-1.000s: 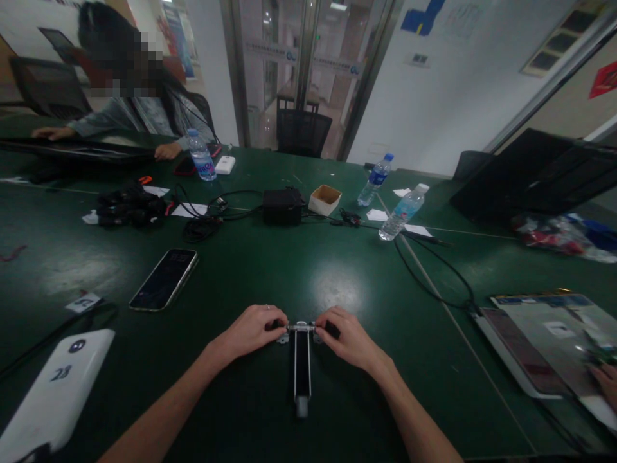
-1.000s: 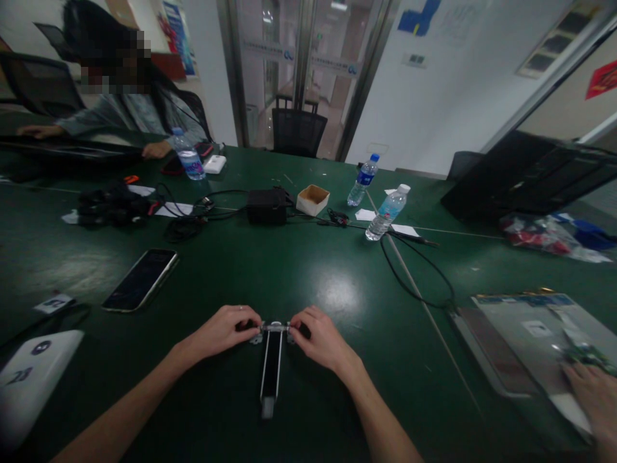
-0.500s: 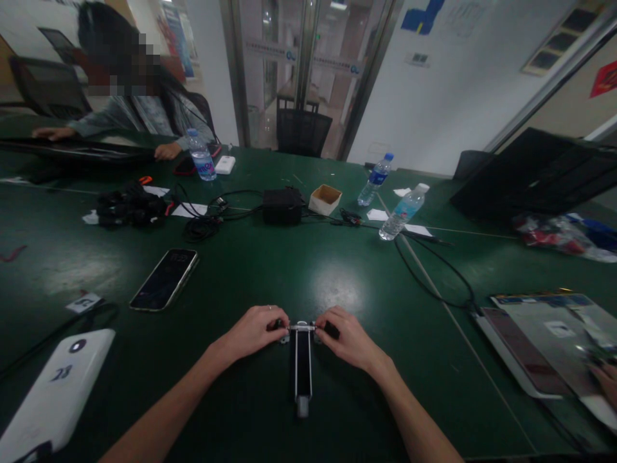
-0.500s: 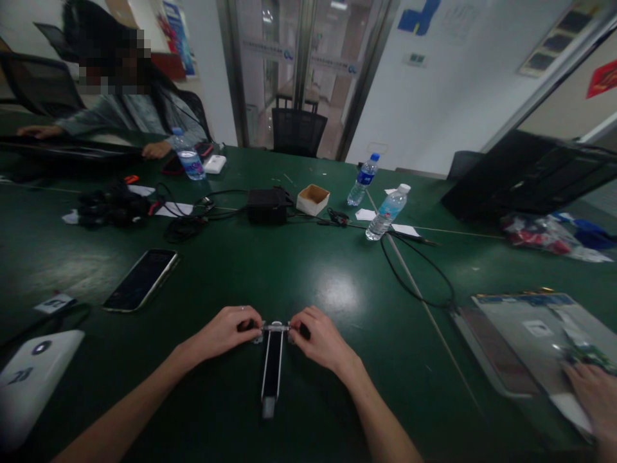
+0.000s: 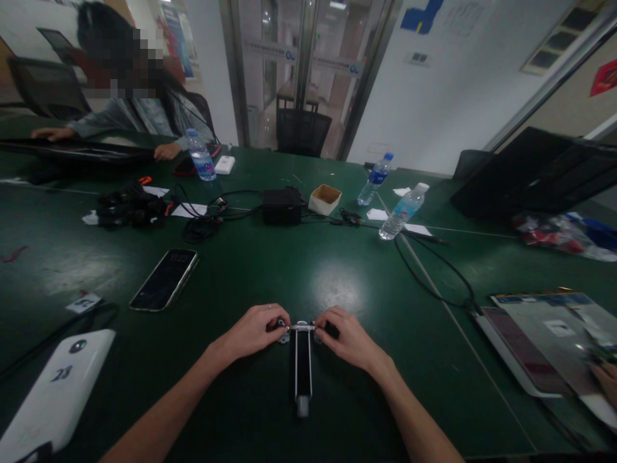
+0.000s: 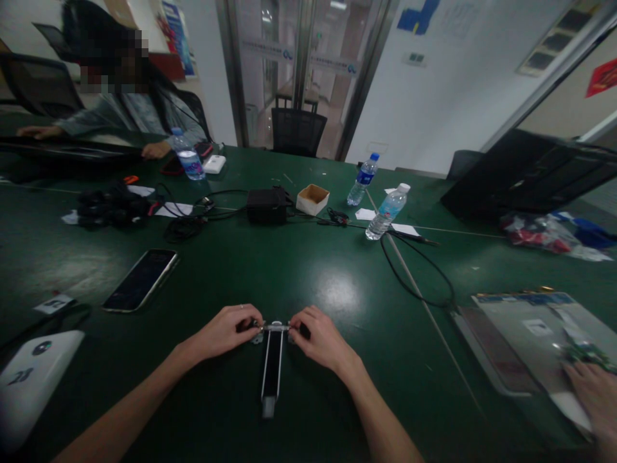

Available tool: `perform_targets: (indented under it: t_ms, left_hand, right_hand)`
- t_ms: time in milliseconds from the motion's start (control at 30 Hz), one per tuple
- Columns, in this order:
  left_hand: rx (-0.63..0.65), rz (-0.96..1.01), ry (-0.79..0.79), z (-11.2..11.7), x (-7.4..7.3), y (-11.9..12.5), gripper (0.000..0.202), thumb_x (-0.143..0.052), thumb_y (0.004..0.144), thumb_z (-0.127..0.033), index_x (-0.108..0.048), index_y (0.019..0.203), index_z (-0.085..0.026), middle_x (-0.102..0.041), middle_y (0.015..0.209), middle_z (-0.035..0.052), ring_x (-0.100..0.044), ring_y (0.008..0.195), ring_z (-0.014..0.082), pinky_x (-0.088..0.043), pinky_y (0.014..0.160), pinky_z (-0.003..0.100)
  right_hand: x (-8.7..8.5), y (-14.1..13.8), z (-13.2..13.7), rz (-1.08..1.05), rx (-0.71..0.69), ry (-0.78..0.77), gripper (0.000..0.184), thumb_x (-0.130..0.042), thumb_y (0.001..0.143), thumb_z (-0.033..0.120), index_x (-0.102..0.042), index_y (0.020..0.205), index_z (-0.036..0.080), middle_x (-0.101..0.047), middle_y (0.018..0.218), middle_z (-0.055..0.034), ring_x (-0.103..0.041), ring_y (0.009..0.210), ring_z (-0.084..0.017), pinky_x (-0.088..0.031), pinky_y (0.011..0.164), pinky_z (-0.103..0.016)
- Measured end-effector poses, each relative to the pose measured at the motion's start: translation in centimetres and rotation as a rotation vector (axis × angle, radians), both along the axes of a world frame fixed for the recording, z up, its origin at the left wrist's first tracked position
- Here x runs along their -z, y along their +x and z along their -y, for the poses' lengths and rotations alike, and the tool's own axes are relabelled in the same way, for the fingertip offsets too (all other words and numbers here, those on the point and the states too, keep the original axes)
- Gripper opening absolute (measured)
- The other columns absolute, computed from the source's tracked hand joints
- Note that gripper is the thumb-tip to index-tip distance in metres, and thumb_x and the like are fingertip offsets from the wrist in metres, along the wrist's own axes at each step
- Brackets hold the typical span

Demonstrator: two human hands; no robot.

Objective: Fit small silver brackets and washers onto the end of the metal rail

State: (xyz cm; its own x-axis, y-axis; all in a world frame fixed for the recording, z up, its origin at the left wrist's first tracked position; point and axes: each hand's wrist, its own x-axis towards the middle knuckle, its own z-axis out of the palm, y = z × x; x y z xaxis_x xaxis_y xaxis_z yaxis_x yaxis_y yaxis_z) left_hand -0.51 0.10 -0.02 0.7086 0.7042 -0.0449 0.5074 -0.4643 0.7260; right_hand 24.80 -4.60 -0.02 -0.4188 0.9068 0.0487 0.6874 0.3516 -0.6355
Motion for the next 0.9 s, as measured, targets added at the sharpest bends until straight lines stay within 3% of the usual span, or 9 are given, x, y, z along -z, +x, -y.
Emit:
perform_targets:
  t_ms: [200, 500, 900]
  left_hand:
    - [-0.014, -0.075, -0.005, -0.02, 0.03, 0.07, 0.016, -0.057, 0.089, -0.024, -0.064, 0.103, -0.019, -0.06, 0.088, -0.0003, -0.053, 0.067, 0.0129, -0.038, 0.057, 0.021]
    - [-0.012, 0.001, -0.003, 0.13, -0.32, 0.17, 0.016, -0.056, 0.089, -0.022, -0.063, 0.103, -0.018, -0.062, 0.09, 0.0006, -0.054, 0.067, 0.0121, -0.041, 0.059, 0.021]
    - [-0.056, 0.034, 0.031, 0.28, -0.62, 0.22, 0.022, -0.047, 0.09, -0.01, -0.062, 0.104, -0.018, -0.066, 0.094, 0.0021, -0.062, 0.08, 0.0146, -0.048, 0.069, 0.023]
  right_hand:
    - [-0.09, -0.04, -0.05, -0.003, -0.005, 0.008, 0.006, -0.056, 0.089, 0.017, -0.062, 0.089, 0.019, -0.063, 0.085, -0.0036, -0.055, 0.082, -0.018, -0.044, 0.076, -0.033]
    - [0.18, -0.01, -0.01, -0.006, 0.0, 0.016, 0.006, -0.056, 0.088, 0.016, -0.062, 0.088, 0.019, -0.062, 0.085, -0.0033, -0.055, 0.083, -0.018, -0.044, 0.077, -0.033]
    - [-0.3, -0.16, 0.05, -0.003, 0.003, 0.002, 0.007, -0.055, 0.088, 0.016, -0.062, 0.089, 0.019, -0.063, 0.085, -0.0036, -0.056, 0.084, -0.019, -0.044, 0.075, -0.033]
